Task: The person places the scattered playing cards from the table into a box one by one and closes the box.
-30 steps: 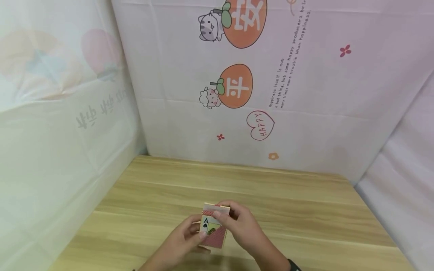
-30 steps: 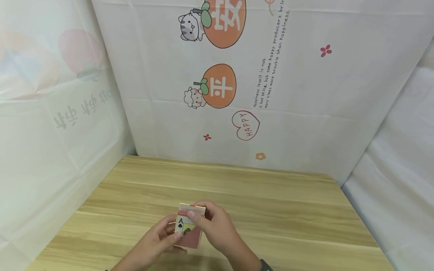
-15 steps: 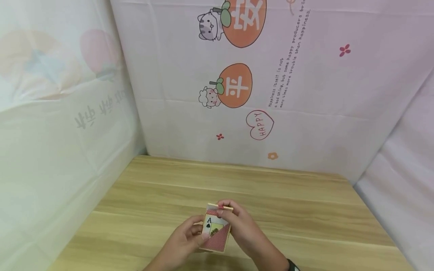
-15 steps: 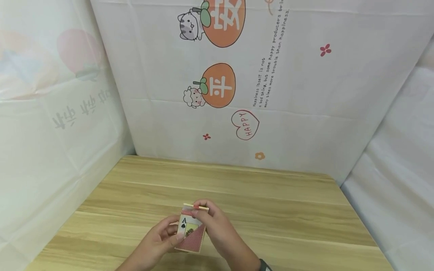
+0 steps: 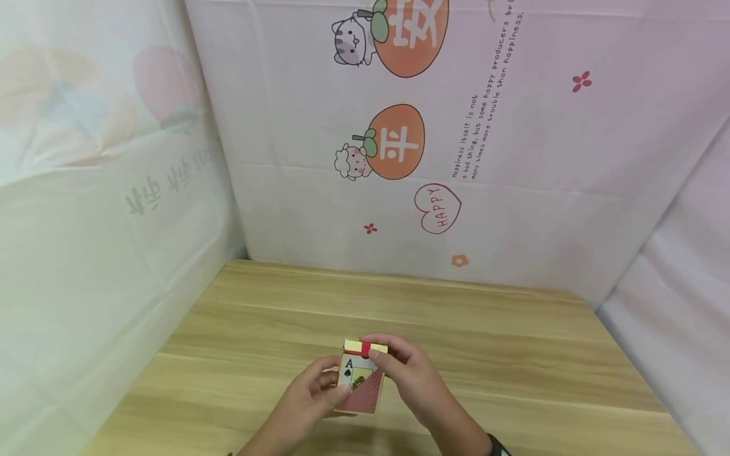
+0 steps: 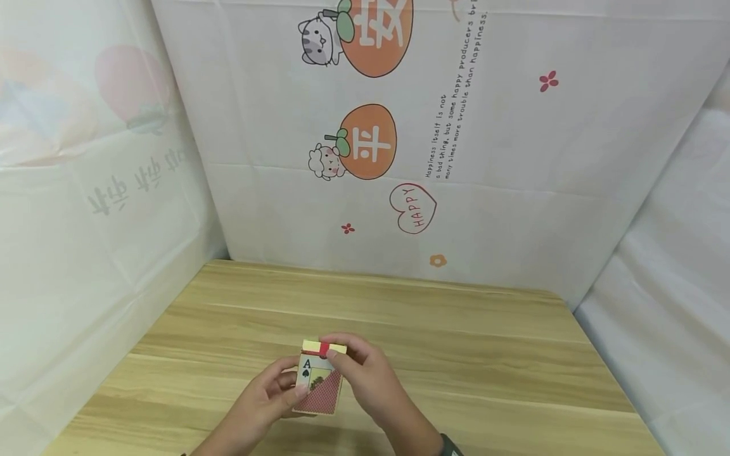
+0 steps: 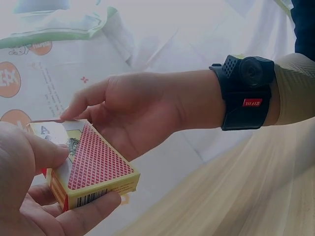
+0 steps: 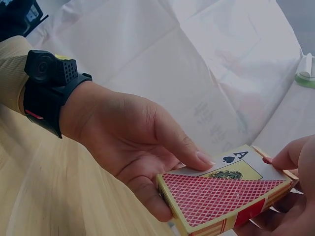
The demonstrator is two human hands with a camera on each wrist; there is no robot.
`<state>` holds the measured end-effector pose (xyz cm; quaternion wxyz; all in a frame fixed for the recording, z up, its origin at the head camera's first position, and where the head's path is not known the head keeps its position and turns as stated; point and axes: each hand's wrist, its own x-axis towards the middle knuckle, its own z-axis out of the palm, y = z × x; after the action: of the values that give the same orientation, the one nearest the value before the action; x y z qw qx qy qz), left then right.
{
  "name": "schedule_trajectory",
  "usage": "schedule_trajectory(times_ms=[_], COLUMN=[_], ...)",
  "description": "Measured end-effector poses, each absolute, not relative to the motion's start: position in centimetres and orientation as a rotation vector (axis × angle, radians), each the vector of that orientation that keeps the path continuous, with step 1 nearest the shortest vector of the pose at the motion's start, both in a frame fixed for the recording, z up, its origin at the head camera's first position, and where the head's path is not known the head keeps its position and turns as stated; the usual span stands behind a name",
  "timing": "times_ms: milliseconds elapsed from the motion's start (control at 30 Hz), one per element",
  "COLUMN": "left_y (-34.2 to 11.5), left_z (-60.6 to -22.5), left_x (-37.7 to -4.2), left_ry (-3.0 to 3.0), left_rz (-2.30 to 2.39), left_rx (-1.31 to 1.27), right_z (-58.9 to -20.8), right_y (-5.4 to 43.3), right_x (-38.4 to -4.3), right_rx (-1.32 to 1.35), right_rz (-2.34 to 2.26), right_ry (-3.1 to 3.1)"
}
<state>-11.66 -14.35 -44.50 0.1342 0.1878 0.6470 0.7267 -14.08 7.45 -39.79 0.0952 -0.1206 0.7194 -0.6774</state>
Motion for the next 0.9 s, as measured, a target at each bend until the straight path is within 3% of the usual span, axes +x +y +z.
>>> schedule_trajectory(times_ms=[567,900], left_y=[-14.8,-14.9], left_z=[-44.6,-44.5], left_x=[-11.7,-11.5], left_ry=[1.912,1.769], left_rz=[2.083,2.022], left_rx=[0.557,0.823], right_z=[-40.2,-40.9], right_y=[8.2,8.2], right_x=[-14.3,-14.6], right_rx=[-0.699,-1.013], right_rz=[-1.666,-1.606], right_ry=[2.470,2.499])
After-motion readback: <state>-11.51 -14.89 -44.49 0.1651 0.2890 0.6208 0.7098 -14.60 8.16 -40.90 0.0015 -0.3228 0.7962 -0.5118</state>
